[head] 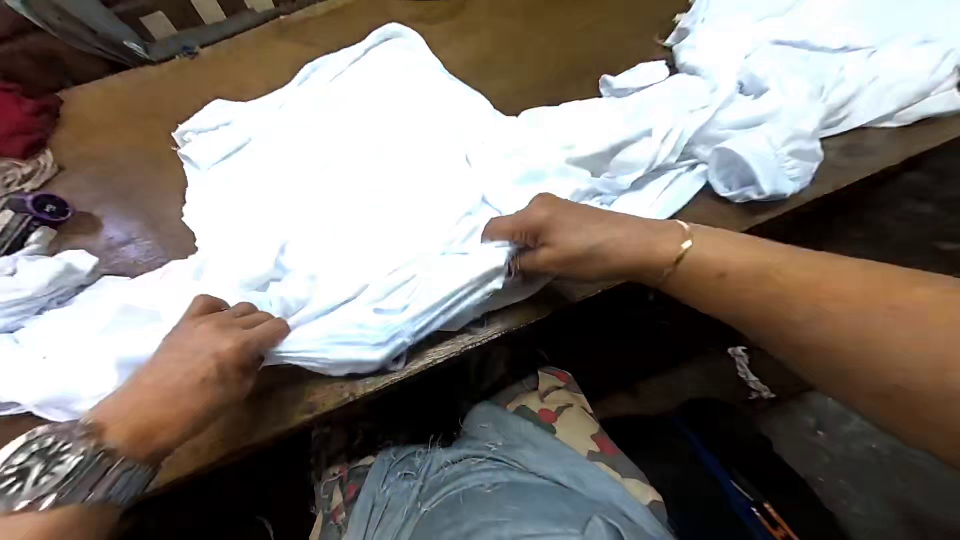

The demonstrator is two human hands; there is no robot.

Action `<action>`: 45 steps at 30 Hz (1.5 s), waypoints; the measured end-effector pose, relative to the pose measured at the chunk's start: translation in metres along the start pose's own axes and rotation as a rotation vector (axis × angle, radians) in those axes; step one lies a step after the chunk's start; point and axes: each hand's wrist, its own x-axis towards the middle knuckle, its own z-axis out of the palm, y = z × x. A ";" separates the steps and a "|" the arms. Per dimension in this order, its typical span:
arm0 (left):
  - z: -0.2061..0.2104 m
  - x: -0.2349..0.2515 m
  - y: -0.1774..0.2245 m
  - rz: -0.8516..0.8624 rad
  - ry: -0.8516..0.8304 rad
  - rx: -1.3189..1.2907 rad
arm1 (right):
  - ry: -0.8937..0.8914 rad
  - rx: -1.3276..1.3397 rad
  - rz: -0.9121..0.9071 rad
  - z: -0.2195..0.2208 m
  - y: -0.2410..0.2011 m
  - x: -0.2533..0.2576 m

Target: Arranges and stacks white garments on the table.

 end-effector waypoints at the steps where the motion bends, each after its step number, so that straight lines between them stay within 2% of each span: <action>1: 0.001 0.000 -0.012 -0.009 -0.028 -0.011 | -0.060 0.051 0.062 -0.007 0.000 0.007; 2: -0.007 0.004 -0.024 -0.062 -0.014 -0.038 | -0.050 0.115 0.144 -0.019 -0.003 0.017; 4: -0.034 0.021 -0.037 -0.208 0.170 0.021 | 0.203 0.108 0.185 -0.041 -0.006 0.037; 6: -0.058 0.046 -0.023 -0.441 0.399 0.081 | 0.551 -0.160 0.064 -0.052 -0.009 0.053; 7: -0.058 0.050 -0.018 -0.486 0.498 0.092 | 0.674 -0.302 -0.040 -0.046 -0.011 0.053; 8: -0.051 0.047 -0.013 -0.449 0.534 0.102 | 0.739 -0.359 -0.126 -0.036 -0.014 0.048; 9: -0.036 0.041 -0.010 -0.389 0.516 0.106 | 0.734 -0.379 -0.206 -0.020 -0.016 0.038; 11: 0.010 0.017 0.003 -0.328 0.395 0.033 | 0.553 -0.351 -0.283 0.028 -0.009 0.008; 13: 0.047 -0.008 0.010 -0.408 0.318 -0.175 | 0.395 -0.309 -0.300 0.069 0.006 -0.020; 15: 0.058 -0.019 0.016 -0.444 0.339 -0.309 | 0.374 -0.278 -0.273 0.082 0.009 -0.035; 17: 0.060 -0.022 0.018 -0.375 0.359 -0.324 | 0.370 -0.267 -0.220 0.080 0.004 -0.034; 21: 0.059 -0.030 0.019 -0.291 0.278 -0.292 | 0.285 -0.293 -0.228 0.072 0.001 -0.033; 23: 0.061 -0.034 0.022 -0.289 0.287 -0.261 | 0.334 -0.266 -0.226 0.070 0.003 -0.033; 26: 0.052 -0.032 0.019 -0.343 0.328 -0.256 | 0.490 -0.087 -0.096 0.067 0.000 -0.023; 28: 0.037 -0.027 0.013 -0.372 0.334 -0.310 | 0.532 0.019 -0.029 0.063 -0.005 -0.017; 30: 0.030 -0.026 0.010 -0.342 0.318 -0.301 | 0.514 -0.065 -0.016 0.066 -0.014 -0.022; 34: 0.053 -0.047 0.006 -0.227 0.191 -0.264 | 0.426 -0.330 -0.112 0.096 -0.021 -0.042; 37: 0.053 -0.042 0.014 -0.248 0.168 -0.205 | 0.333 -0.388 -0.111 0.097 -0.024 -0.046; 39: 0.055 -0.035 0.019 -0.280 0.210 -0.118 | 0.301 -0.462 -0.096 0.097 -0.029 -0.041; 42: 0.064 -0.022 0.018 -0.261 0.252 -0.006 | 0.384 -0.582 -0.099 0.100 -0.025 -0.027; 45: 0.056 -0.018 0.016 -0.293 0.225 0.030 | 0.431 -0.539 -0.093 0.087 -0.015 -0.013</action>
